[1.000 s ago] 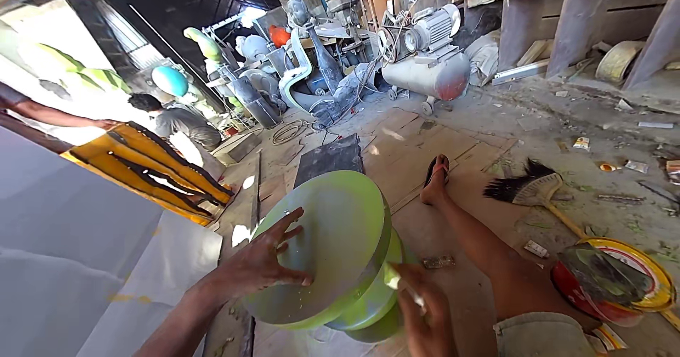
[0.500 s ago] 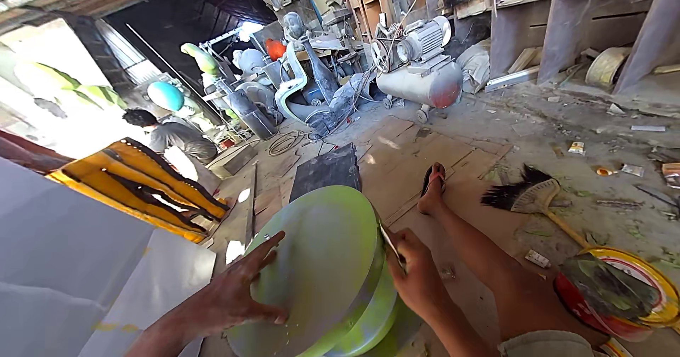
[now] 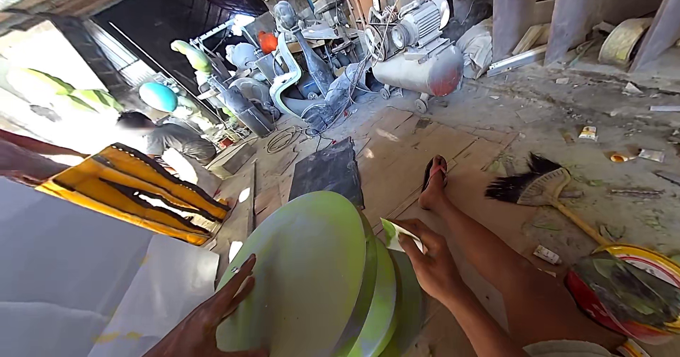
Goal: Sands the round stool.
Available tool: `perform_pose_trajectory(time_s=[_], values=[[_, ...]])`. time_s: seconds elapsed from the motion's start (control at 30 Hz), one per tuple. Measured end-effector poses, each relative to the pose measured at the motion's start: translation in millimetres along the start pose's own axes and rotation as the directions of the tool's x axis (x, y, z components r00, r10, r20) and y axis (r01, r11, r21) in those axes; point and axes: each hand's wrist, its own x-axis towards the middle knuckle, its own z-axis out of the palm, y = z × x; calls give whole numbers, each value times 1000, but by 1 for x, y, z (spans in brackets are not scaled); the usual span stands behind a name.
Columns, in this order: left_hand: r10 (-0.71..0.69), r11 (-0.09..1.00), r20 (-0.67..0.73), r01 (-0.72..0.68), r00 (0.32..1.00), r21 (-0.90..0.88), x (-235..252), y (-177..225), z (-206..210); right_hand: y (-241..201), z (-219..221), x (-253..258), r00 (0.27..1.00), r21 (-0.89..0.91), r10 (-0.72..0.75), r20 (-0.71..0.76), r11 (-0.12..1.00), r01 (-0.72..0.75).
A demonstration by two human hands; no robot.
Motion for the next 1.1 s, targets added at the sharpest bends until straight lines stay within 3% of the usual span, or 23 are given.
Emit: perform_pose_trajectory(time_s=[0.13,0.3,0.47,0.63,0.73,0.83,0.9,1.1], values=[[-17,1000,21,16,1000,19,-8,8,-1,-7,11,32,995,26,-41,87,999,39],[-69,998,3,69,998,-5,-3,9,0,-3,32,56,971,-156,-115,209,976,150],[-44,999,41,45,998,-28,5,8,-6,2,34,52,957,-333,-20,288,935,120],[-58,998,62,59,996,-17,8,8,-10,17,26,29,934,-386,35,357,915,114],[-57,998,74,59,996,-19,9,7,-11,33,13,15,931,-336,-3,364,932,134],[-73,997,80,75,994,-24,9,6,-12,52,6,17,967,-131,-113,227,981,145],[-79,997,83,81,993,-22,10,6,-12,53,8,30,983,-39,-95,160,994,102],[-95,995,61,96,994,-11,10,6,-9,35,25,75,944,16,-23,330,1000,19]])
